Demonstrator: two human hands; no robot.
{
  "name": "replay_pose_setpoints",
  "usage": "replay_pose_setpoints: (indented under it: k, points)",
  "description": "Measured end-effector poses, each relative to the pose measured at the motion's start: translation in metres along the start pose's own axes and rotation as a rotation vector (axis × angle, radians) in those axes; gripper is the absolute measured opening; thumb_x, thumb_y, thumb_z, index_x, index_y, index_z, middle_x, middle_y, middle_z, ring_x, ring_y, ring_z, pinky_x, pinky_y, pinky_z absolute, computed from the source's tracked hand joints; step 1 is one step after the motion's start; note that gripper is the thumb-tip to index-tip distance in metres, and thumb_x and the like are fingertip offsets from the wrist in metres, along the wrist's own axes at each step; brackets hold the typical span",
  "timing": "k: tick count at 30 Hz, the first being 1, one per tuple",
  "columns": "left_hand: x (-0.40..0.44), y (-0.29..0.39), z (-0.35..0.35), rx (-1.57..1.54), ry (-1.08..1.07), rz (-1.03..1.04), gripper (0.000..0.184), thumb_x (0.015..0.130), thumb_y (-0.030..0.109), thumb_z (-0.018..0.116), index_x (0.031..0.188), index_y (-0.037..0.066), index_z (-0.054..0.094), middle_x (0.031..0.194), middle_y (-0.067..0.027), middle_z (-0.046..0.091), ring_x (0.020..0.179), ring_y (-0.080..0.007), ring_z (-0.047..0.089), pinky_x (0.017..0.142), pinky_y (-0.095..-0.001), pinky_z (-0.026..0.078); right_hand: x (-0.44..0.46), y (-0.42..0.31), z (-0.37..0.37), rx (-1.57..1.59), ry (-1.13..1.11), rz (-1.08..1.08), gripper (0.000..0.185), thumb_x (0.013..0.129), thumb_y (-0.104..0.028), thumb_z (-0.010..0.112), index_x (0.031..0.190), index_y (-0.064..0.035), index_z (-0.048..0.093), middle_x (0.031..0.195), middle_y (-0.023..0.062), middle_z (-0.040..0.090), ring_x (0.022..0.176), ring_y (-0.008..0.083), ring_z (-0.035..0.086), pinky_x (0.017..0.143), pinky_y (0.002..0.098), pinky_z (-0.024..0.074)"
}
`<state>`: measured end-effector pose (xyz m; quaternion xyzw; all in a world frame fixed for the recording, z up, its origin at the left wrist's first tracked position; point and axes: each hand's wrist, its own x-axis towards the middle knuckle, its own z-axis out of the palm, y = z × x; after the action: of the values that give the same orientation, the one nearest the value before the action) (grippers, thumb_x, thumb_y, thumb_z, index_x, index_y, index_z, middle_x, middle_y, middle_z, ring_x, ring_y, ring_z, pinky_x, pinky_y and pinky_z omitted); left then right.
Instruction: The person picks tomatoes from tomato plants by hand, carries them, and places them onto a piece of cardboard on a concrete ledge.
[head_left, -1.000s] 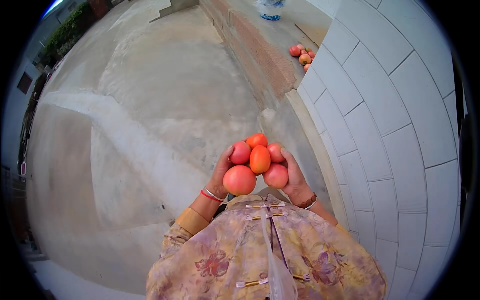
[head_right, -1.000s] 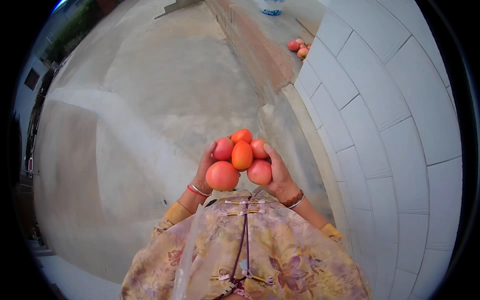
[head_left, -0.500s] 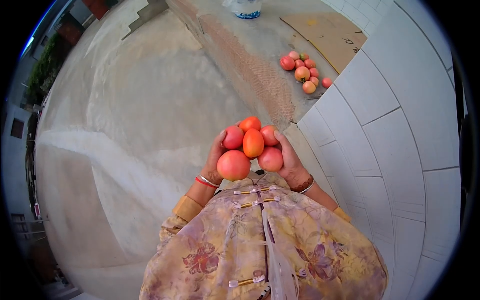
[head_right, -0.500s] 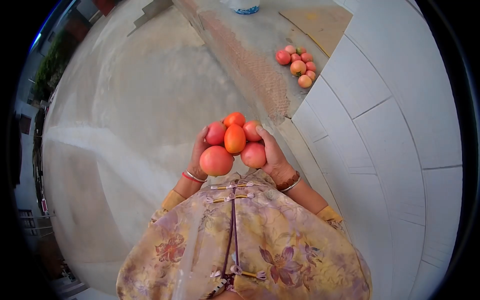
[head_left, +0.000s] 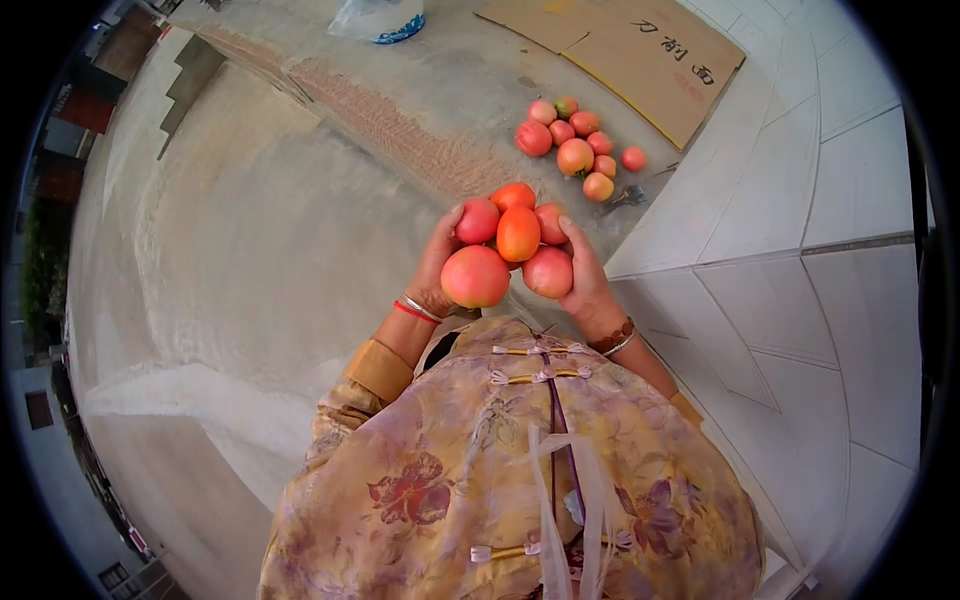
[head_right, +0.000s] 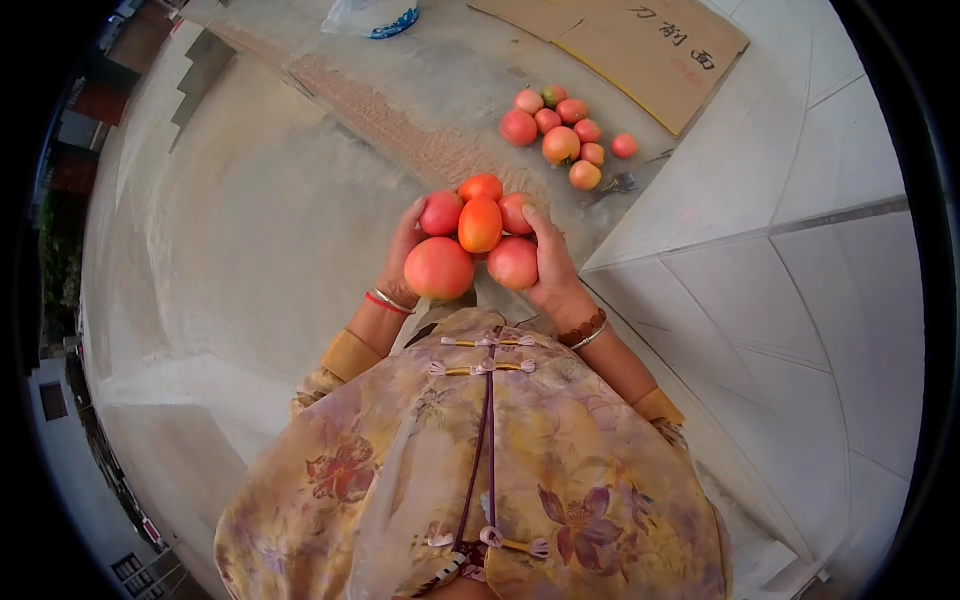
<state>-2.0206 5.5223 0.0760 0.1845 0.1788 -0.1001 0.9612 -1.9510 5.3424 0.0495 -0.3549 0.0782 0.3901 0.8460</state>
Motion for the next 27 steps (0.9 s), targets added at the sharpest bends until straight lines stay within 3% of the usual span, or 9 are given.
replay_pose_setpoints:
  k: [2,6,9,13,14,22,27]
  points:
    - [0.038,0.024,-0.009,0.017,-0.023,-0.112,0.059,0.096,0.047,0.050,0.136,0.004,0.043,0.134,-0.0169,0.051,0.119,-0.0303,0.055,0.102,-0.0443,0.047,0.026,-0.005,-0.005,0.010,0.044,-0.088,0.046,0.096,-0.038,0.054,0.125,-0.0019,0.052,0.123,0.0099,0.056,0.113,0.0209,0.056,0.097,0.0361,0.0485]
    - [0.121,0.078,-0.004,0.120,-0.139,-0.310,0.061,0.097,0.047,0.048,0.138,0.002,0.043,0.135,-0.0172,0.051,0.121,-0.0300,0.054,0.103,-0.0441,0.047,0.078,-0.024,0.002,0.103,0.182,-0.197,0.050,0.097,-0.041,0.053,0.133,-0.0063,0.048,0.130,0.0104,0.055,0.119,0.0221,0.055,0.098,0.0388,0.0488]
    - [0.185,0.103,0.018,0.297,-0.166,-0.351,0.060,0.097,0.046,0.048,0.139,0.003,0.042,0.136,-0.0171,0.050,0.121,-0.0302,0.054,0.103,-0.0447,0.047,0.113,-0.052,-0.001,0.132,0.257,-0.276,0.049,0.098,-0.041,0.052,0.133,-0.0066,0.048,0.130,0.0106,0.055,0.119,0.0228,0.055,0.098,0.0393,0.0495]
    - [0.279,0.126,0.016,0.289,-0.345,-0.556,0.059,0.097,0.045,0.050,0.140,0.006,0.041,0.136,-0.0175,0.050,0.121,-0.0307,0.054,0.102,-0.0460,0.048,0.162,-0.081,-0.009,0.087,0.316,-0.447,0.045,0.098,-0.040,0.052,0.130,-0.0070,0.050,0.129,0.0111,0.055,0.118,0.0233,0.055,0.096,0.0393,0.0506]
    - [0.294,0.129,0.022,0.303,-0.347,-0.607,0.060,0.094,0.046,0.056,0.136,0.005,0.045,0.129,-0.0166,0.055,0.114,-0.0292,0.059,0.095,-0.0432,0.053,0.172,-0.087,-0.017,0.108,0.323,-0.442,0.043,0.098,-0.039,0.051,0.128,-0.0074,0.051,0.127,0.0106,0.056,0.118,0.0229,0.055,0.097,0.0390,0.0502]
    - [0.418,0.116,0.033,0.484,-0.385,-0.710,0.060,0.093,0.049,0.057,0.131,0.004,0.048,0.126,-0.0168,0.056,0.112,-0.0298,0.059,0.096,-0.0441,0.053,0.226,-0.136,-0.063,0.130,0.488,-0.468,0.034,0.096,-0.041,0.055,0.113,-0.0118,0.057,0.112,0.0050,0.059,0.104,0.0184,0.056,0.090,0.0349,0.0508]
    - [0.463,0.110,0.051,0.565,-0.455,-0.760,0.064,0.090,0.052,0.059,0.129,0.003,0.050,0.122,-0.0179,0.059,0.111,-0.0310,0.060,0.093,-0.0436,0.054,0.238,-0.166,-0.080,0.204,0.487,-0.413,0.036,0.095,-0.041,0.055,0.113,-0.0100,0.058,0.108,0.0051,0.059,0.102,0.0182,0.057,0.085,0.0362,0.0520]
